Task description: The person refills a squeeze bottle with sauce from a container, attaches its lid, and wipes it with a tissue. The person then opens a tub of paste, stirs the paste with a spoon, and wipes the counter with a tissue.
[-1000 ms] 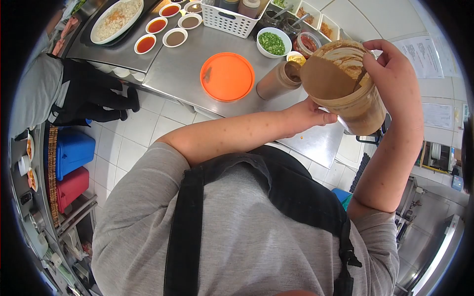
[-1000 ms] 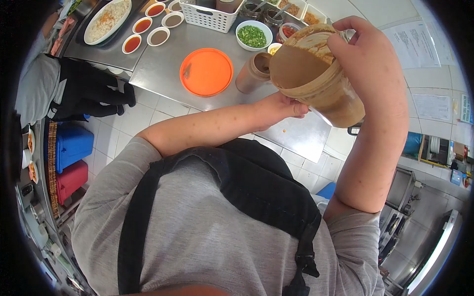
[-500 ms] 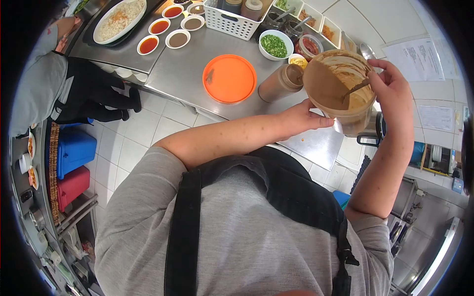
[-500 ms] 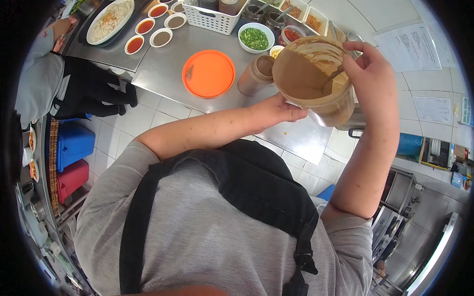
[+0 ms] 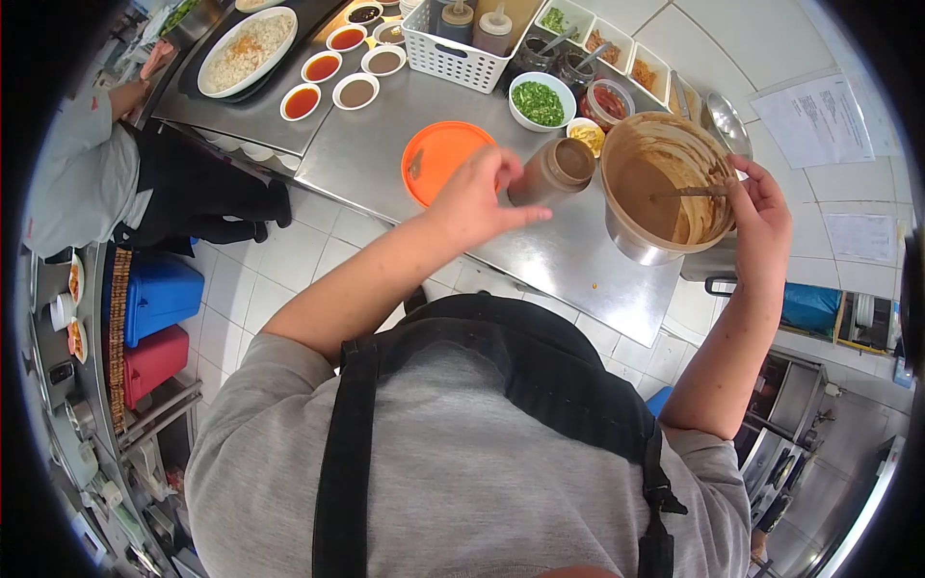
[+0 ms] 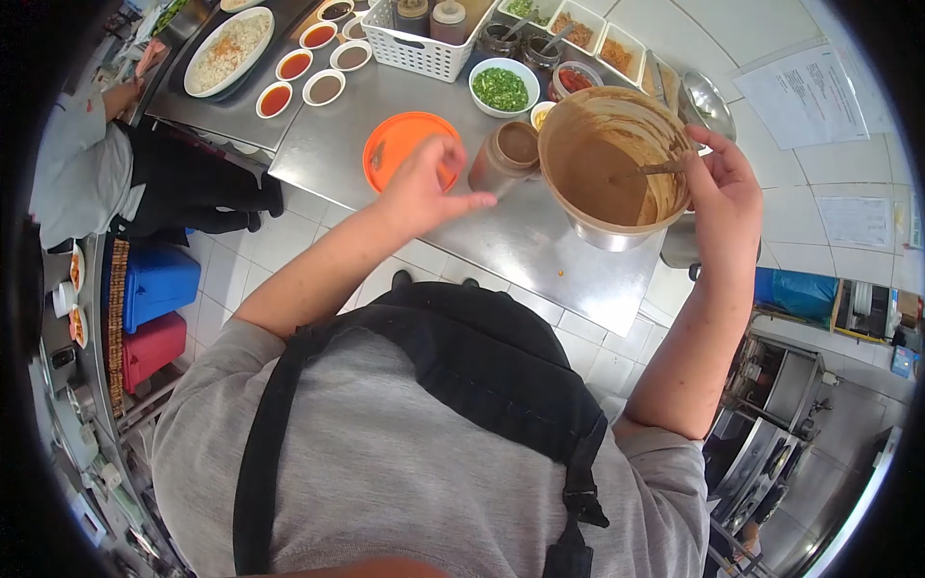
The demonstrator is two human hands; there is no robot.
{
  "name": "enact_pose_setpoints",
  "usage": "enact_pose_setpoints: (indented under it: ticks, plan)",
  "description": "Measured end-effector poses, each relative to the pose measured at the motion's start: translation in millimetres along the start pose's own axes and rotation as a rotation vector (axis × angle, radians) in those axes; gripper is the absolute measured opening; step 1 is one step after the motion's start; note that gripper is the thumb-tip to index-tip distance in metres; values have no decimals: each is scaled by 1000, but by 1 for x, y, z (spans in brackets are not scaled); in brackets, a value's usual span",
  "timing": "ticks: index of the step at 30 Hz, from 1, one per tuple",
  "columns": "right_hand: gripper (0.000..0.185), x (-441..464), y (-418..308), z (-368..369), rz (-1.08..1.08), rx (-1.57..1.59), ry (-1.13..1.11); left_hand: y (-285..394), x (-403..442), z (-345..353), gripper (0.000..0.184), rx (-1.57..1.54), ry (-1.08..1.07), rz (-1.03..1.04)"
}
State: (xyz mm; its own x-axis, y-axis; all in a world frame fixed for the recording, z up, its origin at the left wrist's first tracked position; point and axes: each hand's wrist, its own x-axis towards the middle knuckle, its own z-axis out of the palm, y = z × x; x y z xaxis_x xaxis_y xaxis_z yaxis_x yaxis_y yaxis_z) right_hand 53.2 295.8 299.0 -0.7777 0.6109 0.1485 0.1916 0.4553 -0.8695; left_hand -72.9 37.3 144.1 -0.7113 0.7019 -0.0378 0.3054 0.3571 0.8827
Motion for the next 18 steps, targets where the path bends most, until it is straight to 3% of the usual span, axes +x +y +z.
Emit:
enact_pose_setpoints:
  ticks: [2,5,8,14,18]
  plan:
    - [29,5,10,-5,3,-37,-35,-6,15,12,86,15,294,248]
    - [29,9,12,-6,41,-143,-87,-2,38,24,86,-14,270,304]
    - [29,9,12,-6,87,-104,-93,20,44,18,88,-82,73,219]
    - [29,6,31,-17,83,81,-62,12,46,23,86,-177,77,202]
    - [30,-6,58,-33,141,284,16,5,37,31,85,-63,124,167]
